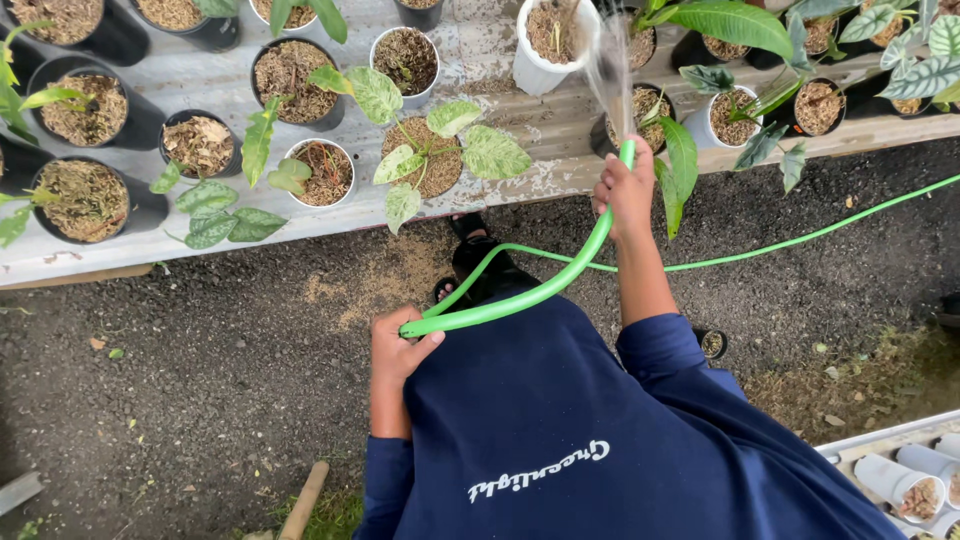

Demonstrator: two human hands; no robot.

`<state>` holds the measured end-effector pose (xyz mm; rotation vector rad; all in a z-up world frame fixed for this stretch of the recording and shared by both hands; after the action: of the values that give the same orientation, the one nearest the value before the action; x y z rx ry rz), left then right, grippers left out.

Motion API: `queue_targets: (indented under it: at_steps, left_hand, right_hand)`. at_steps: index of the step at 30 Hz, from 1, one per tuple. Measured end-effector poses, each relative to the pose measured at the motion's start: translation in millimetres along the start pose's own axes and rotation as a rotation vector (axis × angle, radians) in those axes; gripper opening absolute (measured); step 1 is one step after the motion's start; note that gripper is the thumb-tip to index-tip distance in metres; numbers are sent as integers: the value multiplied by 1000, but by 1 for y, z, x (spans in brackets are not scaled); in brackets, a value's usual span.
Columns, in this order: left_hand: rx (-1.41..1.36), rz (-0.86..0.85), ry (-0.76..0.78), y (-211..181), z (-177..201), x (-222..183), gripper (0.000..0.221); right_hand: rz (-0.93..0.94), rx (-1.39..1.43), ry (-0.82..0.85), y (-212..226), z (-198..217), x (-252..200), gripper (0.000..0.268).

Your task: The person waters a variety of potted plants arranged on a white shelving unit using a green garden hose. They systematically move the hose along the shelves to water each plant.

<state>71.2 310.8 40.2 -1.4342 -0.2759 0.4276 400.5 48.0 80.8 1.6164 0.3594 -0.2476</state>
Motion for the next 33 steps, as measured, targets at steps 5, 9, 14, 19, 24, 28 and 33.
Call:
queue_targets:
  at_steps: [5, 9, 14, 19, 24, 28, 33]
  left_hand:
    - [-12, 21, -14, 0, -1, -2, 45]
    - [-8, 47, -31, 11, 0, -8, 44]
    - [-9, 46, -46, 7, 1, -8, 45]
    - [-15, 21, -51, 2, 1, -8, 46]
    - [-27, 13, -67, 1, 4, -8, 46]
    - [-9, 28, -71, 0, 3, -10, 47]
    - [22, 51, -59, 3, 3, -10, 47]
  right_hand:
    - [-20, -19, 44, 1, -9, 7, 33]
    - [-57, -42, 103, -10, -14, 6, 34]
    - [-60, -45, 105, -17, -12, 10, 35]
    - [-41, 4, 109, -13, -17, 12, 35]
    - [-68, -14, 105, -15, -20, 9, 35]
    - [-47, -23, 52, -18, -7, 12, 36]
    - [-16, 10, 44, -16, -7, 12, 34]
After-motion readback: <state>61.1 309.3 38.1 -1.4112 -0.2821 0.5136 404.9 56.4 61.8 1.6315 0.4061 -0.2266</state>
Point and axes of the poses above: each hand's wrist, its own x-axis towards the middle knuckle, its own z-axis out of the back of the hand, y = z × x, the point moved 10 cm from there along x, towards the middle knuckle, and after that the axes turned 4 degrees about x, right-handed, at the moved point
